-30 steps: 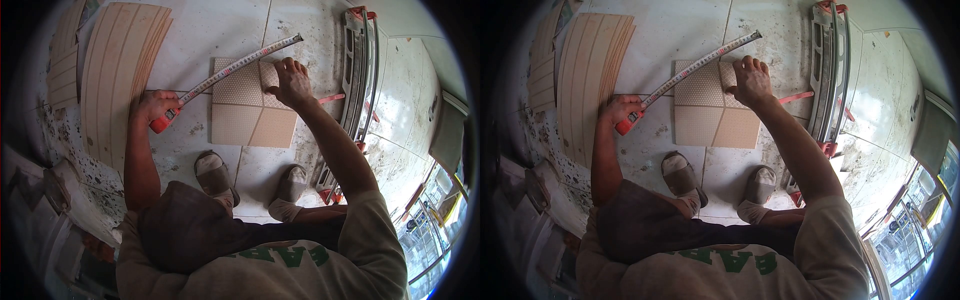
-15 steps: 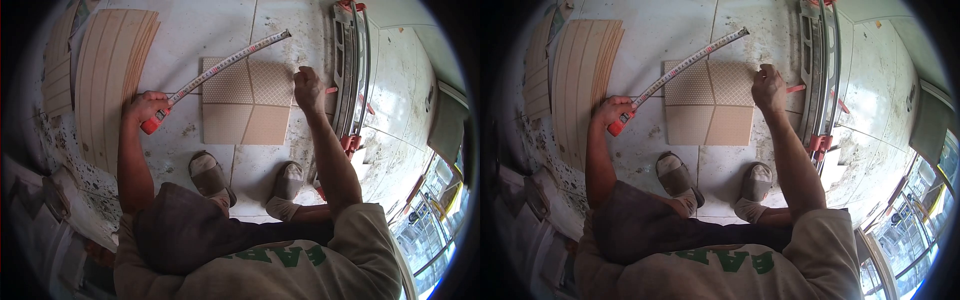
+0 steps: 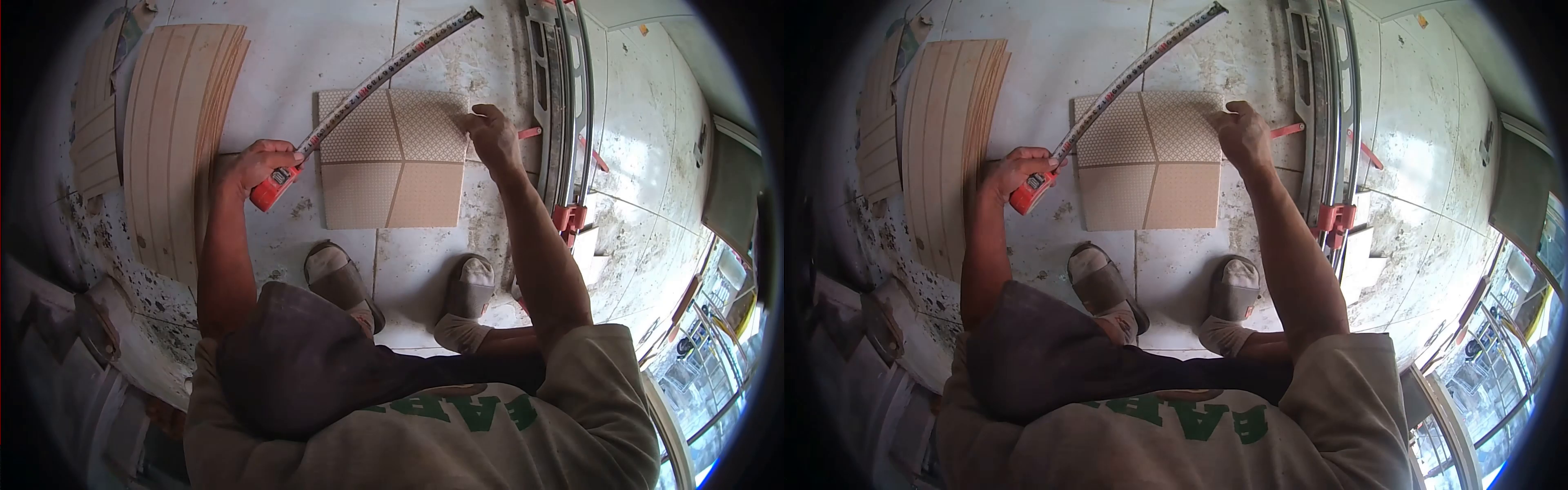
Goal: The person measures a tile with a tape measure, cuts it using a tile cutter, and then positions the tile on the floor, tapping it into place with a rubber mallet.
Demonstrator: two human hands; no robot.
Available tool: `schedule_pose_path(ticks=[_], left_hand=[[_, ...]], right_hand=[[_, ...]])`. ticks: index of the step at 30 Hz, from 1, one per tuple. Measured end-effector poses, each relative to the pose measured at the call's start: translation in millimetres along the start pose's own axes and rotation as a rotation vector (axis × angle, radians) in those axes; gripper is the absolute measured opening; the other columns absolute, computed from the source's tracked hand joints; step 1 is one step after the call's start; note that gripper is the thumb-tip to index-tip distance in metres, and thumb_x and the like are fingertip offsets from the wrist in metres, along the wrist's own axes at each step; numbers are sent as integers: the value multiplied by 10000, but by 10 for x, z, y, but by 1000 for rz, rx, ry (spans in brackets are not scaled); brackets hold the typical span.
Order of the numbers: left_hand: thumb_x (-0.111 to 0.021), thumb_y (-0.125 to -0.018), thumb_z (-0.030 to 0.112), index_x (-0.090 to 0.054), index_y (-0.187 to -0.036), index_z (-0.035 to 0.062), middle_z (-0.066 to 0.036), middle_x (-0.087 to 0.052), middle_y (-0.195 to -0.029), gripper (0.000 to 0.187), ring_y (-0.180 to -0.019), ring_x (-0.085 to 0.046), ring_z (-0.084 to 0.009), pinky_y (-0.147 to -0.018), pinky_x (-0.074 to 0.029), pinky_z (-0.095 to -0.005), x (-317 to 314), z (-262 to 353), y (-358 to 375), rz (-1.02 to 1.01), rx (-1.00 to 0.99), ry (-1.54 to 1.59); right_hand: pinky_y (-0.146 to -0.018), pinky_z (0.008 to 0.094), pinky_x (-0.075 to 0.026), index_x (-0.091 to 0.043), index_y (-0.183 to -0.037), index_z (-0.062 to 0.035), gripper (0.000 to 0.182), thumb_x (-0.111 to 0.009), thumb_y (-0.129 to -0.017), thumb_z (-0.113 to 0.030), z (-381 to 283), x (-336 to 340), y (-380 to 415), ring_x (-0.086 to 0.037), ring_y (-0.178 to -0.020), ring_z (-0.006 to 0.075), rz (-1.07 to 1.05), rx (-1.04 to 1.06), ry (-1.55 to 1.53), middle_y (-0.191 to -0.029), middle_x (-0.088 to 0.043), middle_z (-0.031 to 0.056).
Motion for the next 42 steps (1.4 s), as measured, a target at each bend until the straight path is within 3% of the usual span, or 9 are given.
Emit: schedule_pose_path(ticks=[10, 13, 15, 22, 25, 29, 32, 34, 42], left_hand=[[-627, -830, 211, -632, -806, 24, -16, -599, -679, 189, -556, -522, -71, -525, -415, -217, -178, 126, -30, 35, -10, 69], [-628, -831, 217, -632, -807, 24, -16, -602, -682, 194, -550, -522, -72, -522, -418, -218, -189, 138, -31, 51, -10, 54], [-629, -831, 219, -631, -808, 23, -15, -602, -683, 198, -548, -522, -72, -522, -420, -218, -194, 131, -40, 50, -18, 55], [-624, -832, 237, -642, -817, 28, -3, -600, -685, 211, -566, -523, -71, -541, -424, -220, -156, 113, -62, 62, -16, -30], [-621, -832, 252, -656, -813, 33, -4, -603, -687, 223, -588, -525, -78, -566, -429, -234, -79, 133, -73, 45, -7, -190], [-627, -830, 221, -654, -814, 10, -31, -640, -739, 213, -629, -516, -80, -581, -413, -242, 100, 102, -37, 40, 64, -399], [-633, -833, 221, -645, -798, 9, -33, -650, -756, 215, -641, -523, -80, -592, -420, -243, 149, 102, 19, 22, 107, -425], [-634, -836, 220, -641, -799, 10, -29, -647, -751, 213, -642, -528, -79, -592, -425, -243, 143, 117, 10, -16, 115, -434], [-641, -849, 215, -627, -823, 15, -9, -624, -714, 203, -637, -544, -64, -581, -443, -251, 152, 396, -77, -67, 119, -478]], right_hand=[[-797, 310, -463, -562, -1173, 41, 467, -628, -817, -254, 56, -44, -54, -612, -885, 196, -54, -89, 29, -996, -656, 162], [-803, 311, -462, -570, -1168, 33, 456, -628, -818, -254, 48, -48, -56, -614, -889, 203, -23, -73, 63, -992, -659, 161], [-856, 347, -473, -586, -1132, 29, 425, -607, -815, -253, 4, -30, -29, -633, -965, 310, 2, -41, 82, -994, -659, 223], [-863, 346, -468, -602, -1116, 17, 411, -616, -811, -259, 8, -36, -53, -627, -980, 308, 6, -70, 79, -1000, -660, 213], [-809, 313, -466, -569, -1158, 26, 442, -636, -808, -235, 69, -13, -97, -623, -913, 219, -22, -86, 29, -982, -668, 171], [-849, 359, -495, -338, -1354, -70, 662, -672, -788, -150, -196, 239, 21, -614, -999, 309, 287, 75, 56, -1155, -581, 178], [-834, 350, -509, -433, -1306, -94, 578, -667, -778, -116, -205, 268, 3, -612, -998, 300, 330, 285, 58, -1177, -569, 161], [-815, 372, -515, -543, -1213, -104, 459, -662, -769, -95, -107, 182, -79, -615, -967, 308, 245, 608, 335, -1133, -587, 149], [-673, 383, -544, -598, -1136, -136, 298, -613, -843, -191, -179, 2, 84, -647, -800, 303, 178, 638, 435, -999, -608, 120]])
Point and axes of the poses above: each hand's wrist, its own y-axis away from the middle knuckle, its own x-axis out of the back of the hand, z = x × y, the point moved 3 cm from there along -y, towards the middle knuckle
